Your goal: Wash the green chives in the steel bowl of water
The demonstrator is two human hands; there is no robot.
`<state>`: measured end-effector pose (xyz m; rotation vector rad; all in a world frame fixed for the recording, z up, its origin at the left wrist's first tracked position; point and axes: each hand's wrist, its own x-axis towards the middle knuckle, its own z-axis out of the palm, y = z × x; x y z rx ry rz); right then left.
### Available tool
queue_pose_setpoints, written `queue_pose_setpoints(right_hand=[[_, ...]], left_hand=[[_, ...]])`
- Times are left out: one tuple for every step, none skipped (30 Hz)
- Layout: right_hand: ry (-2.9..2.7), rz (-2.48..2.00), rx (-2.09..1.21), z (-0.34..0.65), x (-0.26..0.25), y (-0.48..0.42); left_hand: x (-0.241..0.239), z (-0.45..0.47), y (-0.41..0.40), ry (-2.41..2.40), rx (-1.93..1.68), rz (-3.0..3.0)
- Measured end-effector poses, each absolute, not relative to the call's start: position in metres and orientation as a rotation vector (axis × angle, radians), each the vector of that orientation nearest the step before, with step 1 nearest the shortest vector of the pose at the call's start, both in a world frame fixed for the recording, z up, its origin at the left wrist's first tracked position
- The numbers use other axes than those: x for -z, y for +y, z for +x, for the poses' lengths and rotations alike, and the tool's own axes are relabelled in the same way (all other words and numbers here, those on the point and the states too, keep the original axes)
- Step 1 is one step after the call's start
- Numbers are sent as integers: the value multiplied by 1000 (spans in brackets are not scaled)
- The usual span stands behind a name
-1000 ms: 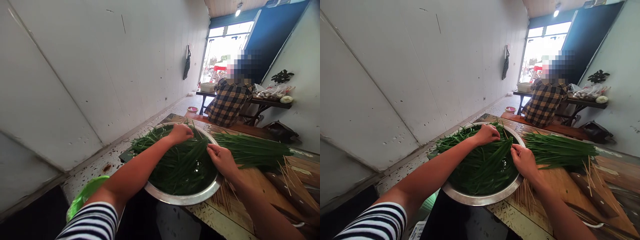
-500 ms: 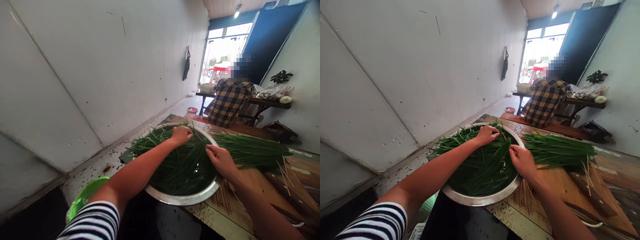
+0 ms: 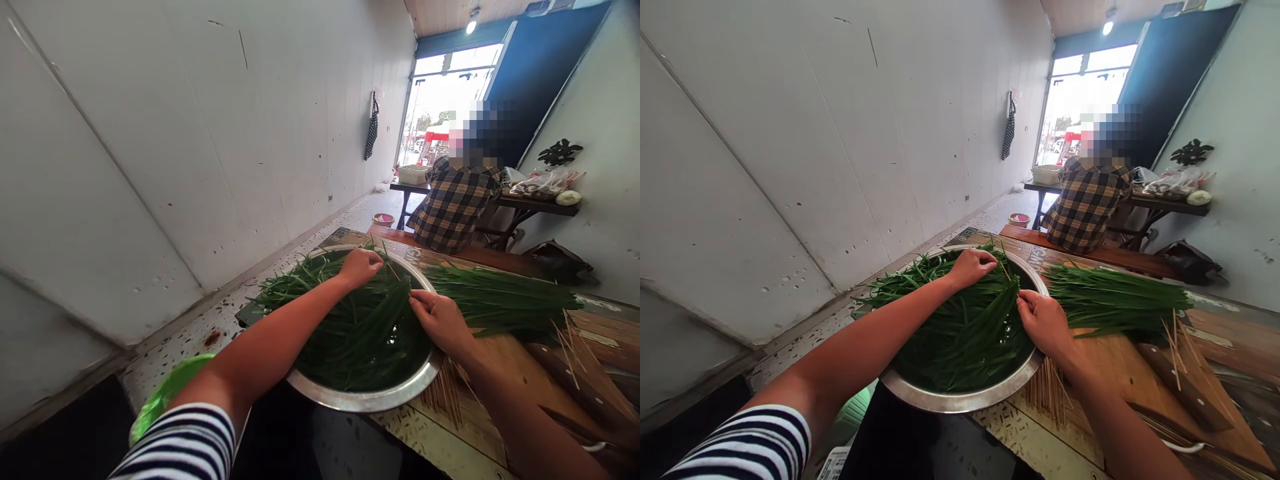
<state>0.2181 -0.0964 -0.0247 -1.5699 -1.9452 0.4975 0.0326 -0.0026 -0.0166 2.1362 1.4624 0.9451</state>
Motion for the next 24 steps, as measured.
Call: queue_pose_setpoints(right_hand=[[-1945,-1573,-496,218,25,-96],[-1946,-1575,-493,218,25,-96],[-1945,-1575,-490,219,26,-96],[-1945,-1573,-485,219,26,-96],[-1945,-1569,-477,219,26,-95],[-1946,-1564,-469,219,26,-95],[-1948,-1561,-464,219,27,-95],[-1953,-1559,-461,219,26,-95],[-1956,-1560,-461,219,26,-95],[-1958,-1562,-466,219,26,-96],[-1961,-1563,-476,219,26,-96],[-1961,-1562,-483,219,26,-96],[-1959,-1558,-488,219,26,-96],[-1956,-1552,-491,219,26,-96],[-1951,-1547,-490,219,26,-96],[-1947,-1544,-487,219,26,-97],[-1943,-1544,-482,219,26,-97],[-1944,-1545,-477,219,26,-97],[-1947,-1548,-472,219,26,-97],[-1951,-1551,-468,219,27,-96],[-1956,-1553,-467,219,27,-96],[-1960,-1554,-469,220,27,-96],[-1961,-1557,-472,220,28,-96],[-1960,-1559,-477,220,28,-95]], left_hand=[[16,33,-3,1458,-965,2112],[16,33,-2,1453,-984,2083],[17,33,-2,1445,-1000,2051],[17,32,-1,1432,-1013,2021],[19,32,0,1412,-1025,1997],[20,32,2,1387,-1033,1979],[22,32,4,1360,-1038,1965],[24,32,5,1333,-1041,1953],[26,32,6,1310,-1043,1939],[27,32,7,1292,-1045,1924],[28,32,8,1282,-1044,1911],[28,32,8,1279,-1041,1902],[28,31,8,1284,-1038,1895],[28,31,8,1292,-1032,1893],[28,31,8,1302,-1026,1893],[28,31,8,1313,-1020,1896],[27,31,8,1322,-1015,1897],[27,31,8,1328,-1013,1898],[27,31,8,1329,-1011,1897],[27,30,7,1324,-1008,1894],[27,30,7,1316,-1006,1890],[27,30,7,1305,-1002,1885],[27,30,7,1294,-999,1882],[27,30,7,1286,-997,1883]])
